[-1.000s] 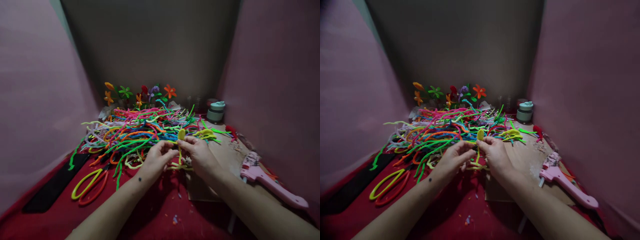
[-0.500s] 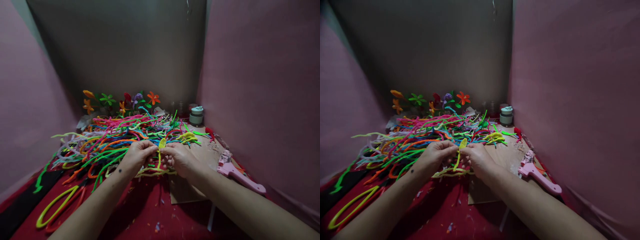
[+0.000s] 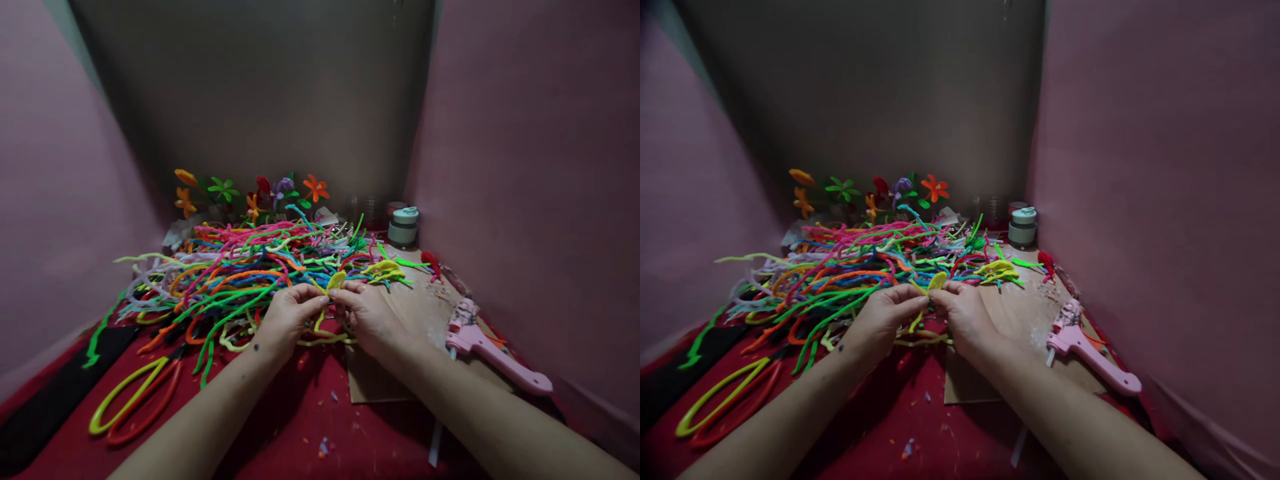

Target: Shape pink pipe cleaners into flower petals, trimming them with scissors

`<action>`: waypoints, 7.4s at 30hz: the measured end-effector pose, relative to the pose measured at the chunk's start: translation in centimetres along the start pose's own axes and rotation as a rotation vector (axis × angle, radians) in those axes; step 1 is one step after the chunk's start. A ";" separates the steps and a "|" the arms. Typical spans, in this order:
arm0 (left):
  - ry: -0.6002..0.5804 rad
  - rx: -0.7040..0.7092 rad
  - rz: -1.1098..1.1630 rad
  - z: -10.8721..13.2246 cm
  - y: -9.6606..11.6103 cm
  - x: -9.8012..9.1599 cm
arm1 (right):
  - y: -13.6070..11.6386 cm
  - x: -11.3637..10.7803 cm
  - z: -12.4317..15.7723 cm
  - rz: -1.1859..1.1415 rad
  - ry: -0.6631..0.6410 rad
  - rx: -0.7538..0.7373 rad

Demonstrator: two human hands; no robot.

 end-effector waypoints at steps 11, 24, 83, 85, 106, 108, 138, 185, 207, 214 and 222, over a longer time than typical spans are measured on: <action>-0.021 0.012 0.009 -0.1 -0.3 0.1 | -1.6 0.2 0.7 0.316 0.023 -0.020; -0.030 0.803 -0.777 1.9 2.3 1.1 | -1.7 -0.1 0.7 0.404 -0.065 0.031; 0.232 0.646 -1.010 4.0 2.5 0.3 | -0.9 0.4 1.4 0.353 -0.047 -0.016; 0.192 0.574 -0.904 3.8 2.3 0.2 | -0.8 0.3 1.2 0.270 -0.077 0.028; 0.398 1.079 -1.533 4.8 2.6 1.0 | 1.3 -1.0 0.4 -0.049 0.077 0.246; 0.429 1.164 -1.603 5.0 2.3 1.5 | 1.5 -1.3 0.4 -0.083 0.114 0.252; -0.229 -0.077 -0.080 1.2 -0.6 1.0 | -3.4 -0.4 0.9 0.451 -0.002 -0.398; 0.136 0.530 -1.207 -11.7 4.5 9.6 | -3.2 2.4 3.8 0.925 -0.299 -1.045; 0.456 0.369 -1.020 -0.7 8.2 -10.5 | -5.9 -0.1 0.3 -0.374 -0.216 0.019; 0.504 0.211 -1.209 -5.3 7.6 -18.7 | -5.3 5.0 -0.4 0.135 -0.311 -0.103; 0.540 0.142 -1.341 -8.2 6.0 -18.2 | -4.1 12.7 -6.3 1.221 -0.280 -0.922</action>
Point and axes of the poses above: each hand's wrist, its own z-axis away from the middle knuckle, its own x-axis out of the palm, y = z × x, the point moved 5 cm from there along -z, towards the middle knuckle, and after that the axes turned 9 degrees about -z, right-handed, at the moved point
